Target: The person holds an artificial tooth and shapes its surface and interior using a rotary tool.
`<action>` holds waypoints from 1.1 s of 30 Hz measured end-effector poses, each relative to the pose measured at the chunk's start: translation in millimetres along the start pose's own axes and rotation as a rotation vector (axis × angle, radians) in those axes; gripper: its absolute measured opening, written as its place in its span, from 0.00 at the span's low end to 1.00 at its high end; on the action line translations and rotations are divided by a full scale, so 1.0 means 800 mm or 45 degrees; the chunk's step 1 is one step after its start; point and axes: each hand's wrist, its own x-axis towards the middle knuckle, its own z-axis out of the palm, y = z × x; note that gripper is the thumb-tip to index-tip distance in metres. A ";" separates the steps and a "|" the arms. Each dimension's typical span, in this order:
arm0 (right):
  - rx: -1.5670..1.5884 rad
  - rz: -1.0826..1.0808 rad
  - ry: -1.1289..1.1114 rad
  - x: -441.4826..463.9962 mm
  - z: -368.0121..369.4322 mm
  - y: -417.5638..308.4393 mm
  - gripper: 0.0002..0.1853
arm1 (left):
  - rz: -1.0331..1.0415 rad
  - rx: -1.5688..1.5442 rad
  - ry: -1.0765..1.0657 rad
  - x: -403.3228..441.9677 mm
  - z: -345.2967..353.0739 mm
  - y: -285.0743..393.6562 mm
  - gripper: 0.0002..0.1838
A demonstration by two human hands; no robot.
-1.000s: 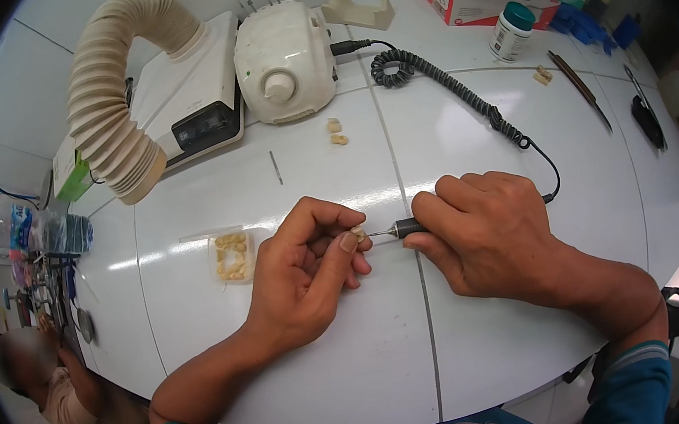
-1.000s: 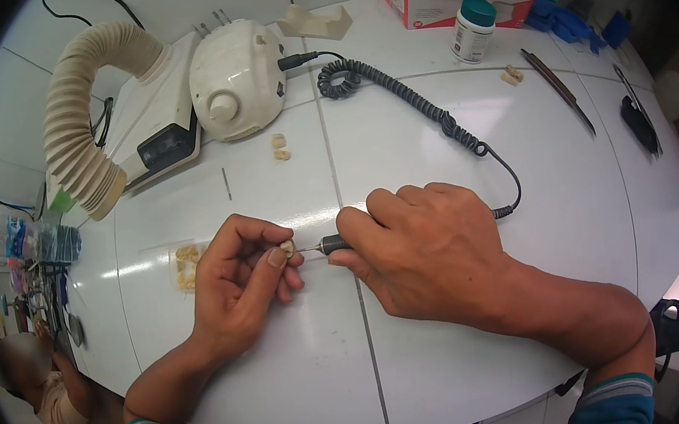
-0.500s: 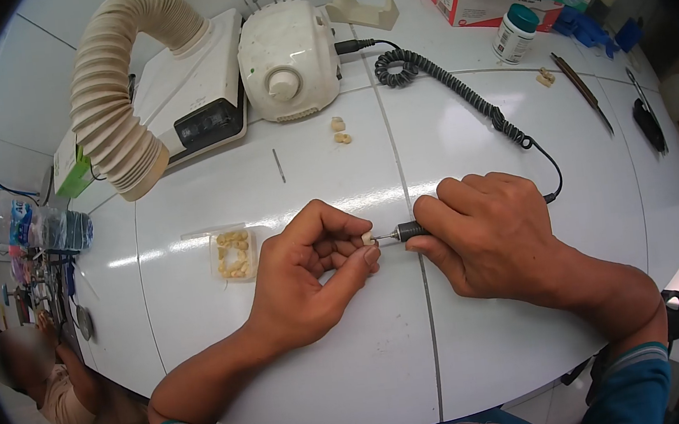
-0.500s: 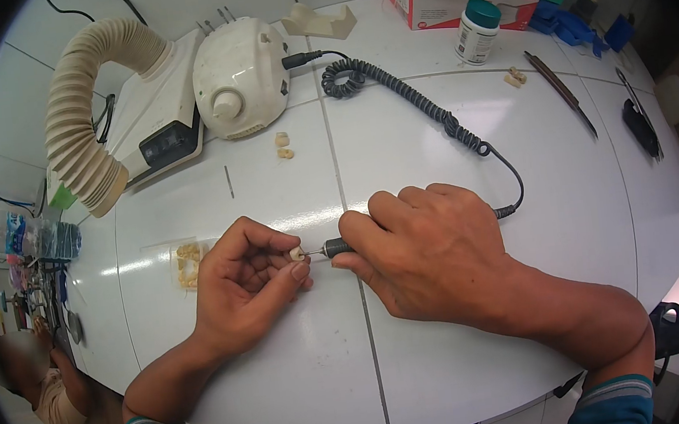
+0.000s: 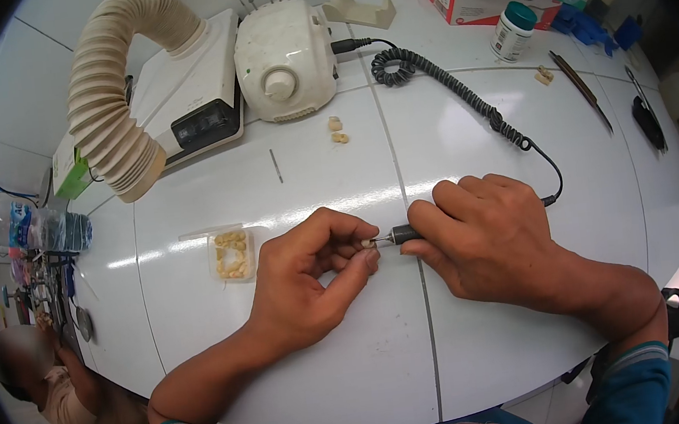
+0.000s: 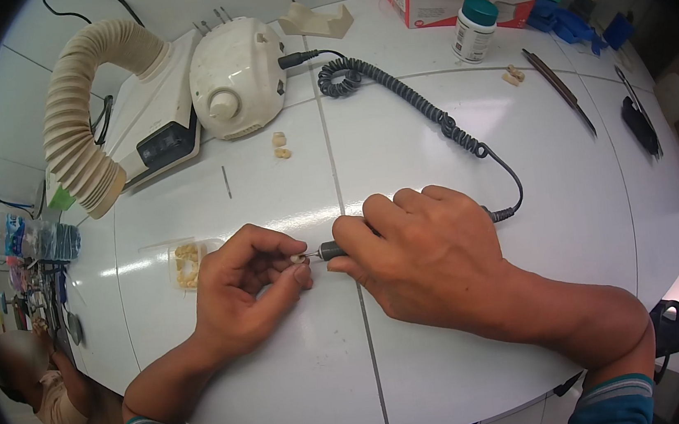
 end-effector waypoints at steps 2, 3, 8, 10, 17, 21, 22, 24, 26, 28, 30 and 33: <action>0.001 0.005 -0.008 0.000 0.000 0.000 0.16 | -0.014 -0.038 0.010 0.000 0.000 0.000 0.12; -0.001 0.006 -0.009 0.000 0.000 0.000 0.16 | -0.020 -0.056 0.015 0.000 0.000 -0.001 0.12; 0.000 0.015 -0.011 0.000 0.001 0.000 0.16 | -0.009 -0.114 0.040 -0.001 0.001 -0.004 0.10; 0.002 0.018 -0.015 0.000 0.001 0.000 0.16 | -0.003 -0.132 0.044 -0.001 0.001 -0.006 0.09; 0.019 0.011 -0.027 0.001 -0.002 0.002 0.16 | 0.002 -0.164 0.034 -0.003 0.000 -0.007 0.09; 0.015 0.018 -0.039 0.001 -0.002 0.001 0.15 | 0.007 -0.141 0.024 -0.003 0.000 -0.005 0.09; 0.018 0.009 -0.048 0.002 -0.003 0.002 0.15 | -0.009 -0.153 0.032 -0.003 0.000 -0.005 0.08; 0.017 0.007 -0.057 0.002 -0.004 0.003 0.15 | -0.039 -0.176 0.046 -0.003 0.000 -0.003 0.07; 0.006 0.020 -0.059 0.001 -0.003 0.000 0.15 | -0.009 -0.156 0.025 -0.003 0.000 -0.005 0.08; 0.020 -0.013 -0.044 0.001 -0.003 0.002 0.15 | 0.001 -0.115 0.005 -0.003 -0.001 -0.005 0.09; 0.028 -0.032 -0.036 0.001 -0.003 0.003 0.15 | -0.006 -0.054 -0.017 -0.004 -0.002 -0.005 0.09; 0.033 -0.029 -0.041 0.001 -0.003 0.003 0.15 | 0.032 -0.069 -0.023 -0.003 -0.003 -0.007 0.09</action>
